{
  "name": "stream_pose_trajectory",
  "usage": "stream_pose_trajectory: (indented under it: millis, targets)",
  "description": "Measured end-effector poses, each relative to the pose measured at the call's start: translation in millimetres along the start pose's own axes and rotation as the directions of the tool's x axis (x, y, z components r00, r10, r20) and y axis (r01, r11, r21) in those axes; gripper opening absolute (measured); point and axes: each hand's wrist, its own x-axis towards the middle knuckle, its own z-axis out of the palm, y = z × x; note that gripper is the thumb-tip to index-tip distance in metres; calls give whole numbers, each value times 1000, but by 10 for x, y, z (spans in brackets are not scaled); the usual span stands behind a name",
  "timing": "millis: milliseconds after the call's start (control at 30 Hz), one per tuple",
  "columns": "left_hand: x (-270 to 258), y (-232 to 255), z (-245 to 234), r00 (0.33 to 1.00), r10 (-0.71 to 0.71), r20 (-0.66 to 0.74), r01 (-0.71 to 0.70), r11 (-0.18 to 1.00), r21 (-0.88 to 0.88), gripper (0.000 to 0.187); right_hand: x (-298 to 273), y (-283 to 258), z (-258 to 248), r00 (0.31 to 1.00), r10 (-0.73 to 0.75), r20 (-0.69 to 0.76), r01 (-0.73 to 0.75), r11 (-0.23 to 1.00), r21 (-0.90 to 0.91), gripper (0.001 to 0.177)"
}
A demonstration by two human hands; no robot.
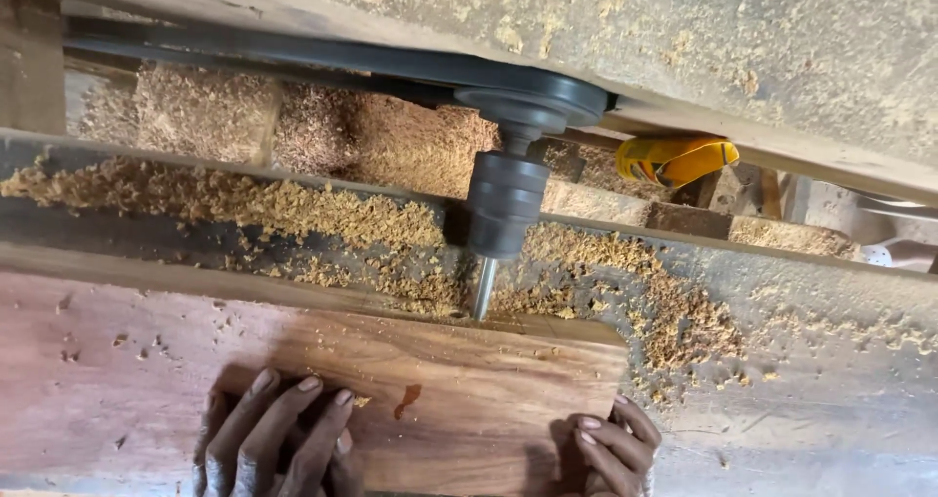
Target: The person positions a wooden plank under a drill press and drills multiple holes along its length. They repeatedly reposition the plank to align new holes with the drill bit, then lower the press to drill. The process continues until several holes are made in the plank.
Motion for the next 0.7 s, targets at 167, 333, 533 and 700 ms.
stream_pose_trajectory:
  millis: [167,333,533,700]
  targets:
    - [-13,-26,40,1000,16,-27,-15,1000,16,21,-147,52,-29,998,53,39,-52,998,-18,26]
    - [-9,0,32,999,-32,8,32,999,24,22,-283,209,-77,998,-9,61,10,1000,-22,14]
    - [-104,-43,88,1000,-19,2,19,997,76,22,-299,170,-41,997,72,21,-71,997,-36,12]
    - [-133,-42,126,999,-37,-16,38,997,66,21,-339,282,-113,996,37,76,-35,999,-33,8]
